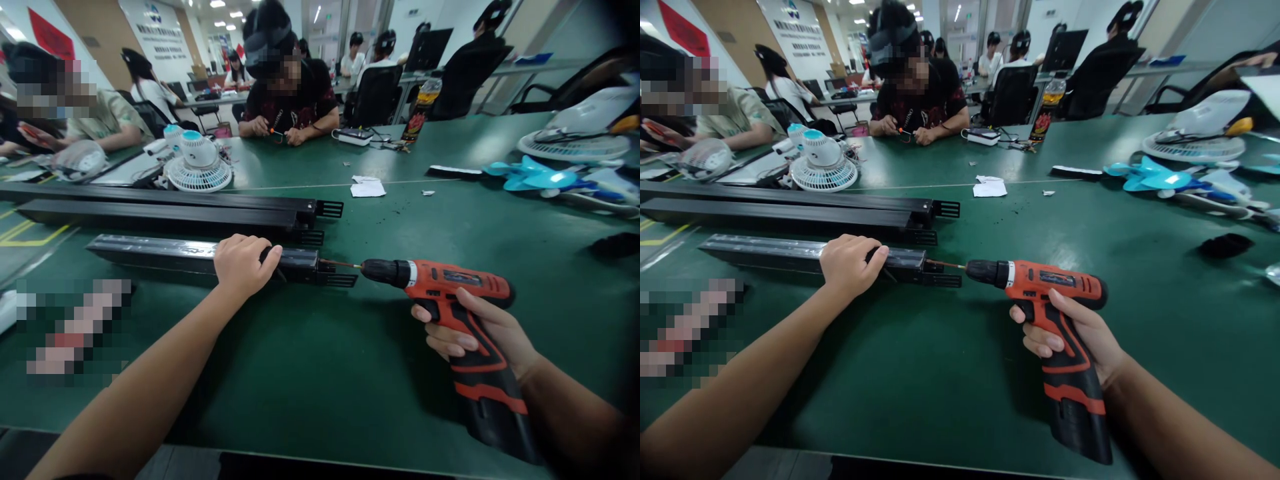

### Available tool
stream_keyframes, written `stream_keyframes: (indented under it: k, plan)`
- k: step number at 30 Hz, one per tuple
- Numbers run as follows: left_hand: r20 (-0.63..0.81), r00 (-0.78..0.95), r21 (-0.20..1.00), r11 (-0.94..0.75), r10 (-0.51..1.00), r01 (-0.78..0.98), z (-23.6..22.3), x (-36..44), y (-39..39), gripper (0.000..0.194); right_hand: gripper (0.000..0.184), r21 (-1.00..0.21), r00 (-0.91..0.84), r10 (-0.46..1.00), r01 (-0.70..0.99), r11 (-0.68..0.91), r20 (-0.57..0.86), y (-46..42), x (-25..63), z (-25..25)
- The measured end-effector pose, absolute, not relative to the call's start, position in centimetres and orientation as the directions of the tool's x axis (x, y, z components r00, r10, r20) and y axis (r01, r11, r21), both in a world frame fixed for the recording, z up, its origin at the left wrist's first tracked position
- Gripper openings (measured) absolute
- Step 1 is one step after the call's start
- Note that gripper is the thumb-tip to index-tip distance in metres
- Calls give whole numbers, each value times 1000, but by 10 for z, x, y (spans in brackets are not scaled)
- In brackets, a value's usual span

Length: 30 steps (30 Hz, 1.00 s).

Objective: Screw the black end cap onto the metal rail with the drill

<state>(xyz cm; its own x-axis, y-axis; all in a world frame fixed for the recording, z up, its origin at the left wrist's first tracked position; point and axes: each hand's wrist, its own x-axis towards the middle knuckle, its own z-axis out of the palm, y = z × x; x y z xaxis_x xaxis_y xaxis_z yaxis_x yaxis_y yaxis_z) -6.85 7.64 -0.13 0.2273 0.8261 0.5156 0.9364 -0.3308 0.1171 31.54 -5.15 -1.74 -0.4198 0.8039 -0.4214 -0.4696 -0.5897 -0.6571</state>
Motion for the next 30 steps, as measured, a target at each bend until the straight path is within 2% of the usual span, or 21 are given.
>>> stream_keyframes:
  k: [8,13,20,30]
  plan:
    - [546,213,146,-343,810,928,-3,-68,74,46,45,-592,-410,783,-512,-622,-468,-50,319,-21]
    - [617,215,144,-377,757,915,-8,-70,75,41,47,-542,-508,743,-511,-668,-436,-45,326,-30]
    - [621,254,91,-389,742,917,-8,-70,72,42,42,-537,-534,745,-522,-663,-399,-45,327,-29]
    - [588,363,-1,-448,723,894,-6,-76,76,48,44,-557,-497,751,-507,-658,-434,-46,325,-25]
